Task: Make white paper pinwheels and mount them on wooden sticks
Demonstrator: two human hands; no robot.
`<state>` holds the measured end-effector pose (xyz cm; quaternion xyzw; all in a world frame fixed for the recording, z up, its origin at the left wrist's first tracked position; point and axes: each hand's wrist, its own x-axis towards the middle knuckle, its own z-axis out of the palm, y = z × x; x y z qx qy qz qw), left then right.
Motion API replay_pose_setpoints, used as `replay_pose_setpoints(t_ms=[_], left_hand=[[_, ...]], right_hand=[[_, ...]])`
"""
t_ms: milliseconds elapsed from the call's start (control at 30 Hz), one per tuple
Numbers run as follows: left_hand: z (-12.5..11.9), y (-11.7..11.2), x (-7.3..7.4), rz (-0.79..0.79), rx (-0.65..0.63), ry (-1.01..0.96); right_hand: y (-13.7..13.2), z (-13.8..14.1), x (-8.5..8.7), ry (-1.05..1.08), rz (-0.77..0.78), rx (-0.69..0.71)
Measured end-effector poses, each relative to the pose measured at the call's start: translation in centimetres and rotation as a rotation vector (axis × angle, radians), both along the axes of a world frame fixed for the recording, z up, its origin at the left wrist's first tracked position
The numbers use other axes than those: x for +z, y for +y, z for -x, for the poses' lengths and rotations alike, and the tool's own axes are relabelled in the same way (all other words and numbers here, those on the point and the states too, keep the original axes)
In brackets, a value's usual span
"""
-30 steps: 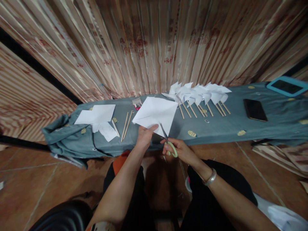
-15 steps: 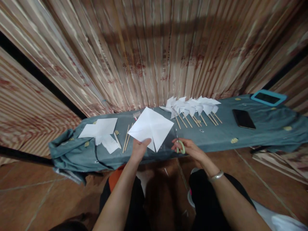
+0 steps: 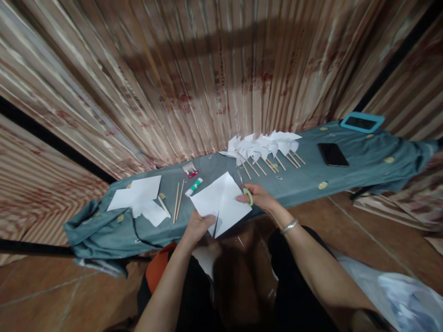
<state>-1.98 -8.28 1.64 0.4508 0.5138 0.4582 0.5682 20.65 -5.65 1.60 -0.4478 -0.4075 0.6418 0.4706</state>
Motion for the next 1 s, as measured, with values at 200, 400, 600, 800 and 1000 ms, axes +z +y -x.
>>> replay_pose_setpoints(t_ms=[200,400,600,800,1000], left_hand=[[0.6,0.6,0.6,0.031,0.063,-0.390],[-2.4,0.7,0.6,0.081,0.048,-0.437],[-5.0,2.7,1.0,0.180,0.293,-0.596],[-4.2,4.3,1.7,0.165,0.503,-0.682],[-1.9,4.9,2.5,0.130,0.667,-0.662]], right_hand=[[1.9,1.1,-1.1,0.133,-0.020,-0.273],[3.1,3.6,-2.1,0.194,-0.049,-0.453],[2.7,5.9,-1.6,0.176,-0.079,-0.441],[1.7,5.9,-0.8,0.023,-0.088,-0.279],[-0.6,4.2,-0.6,-0.108,-0.022,0.077]])
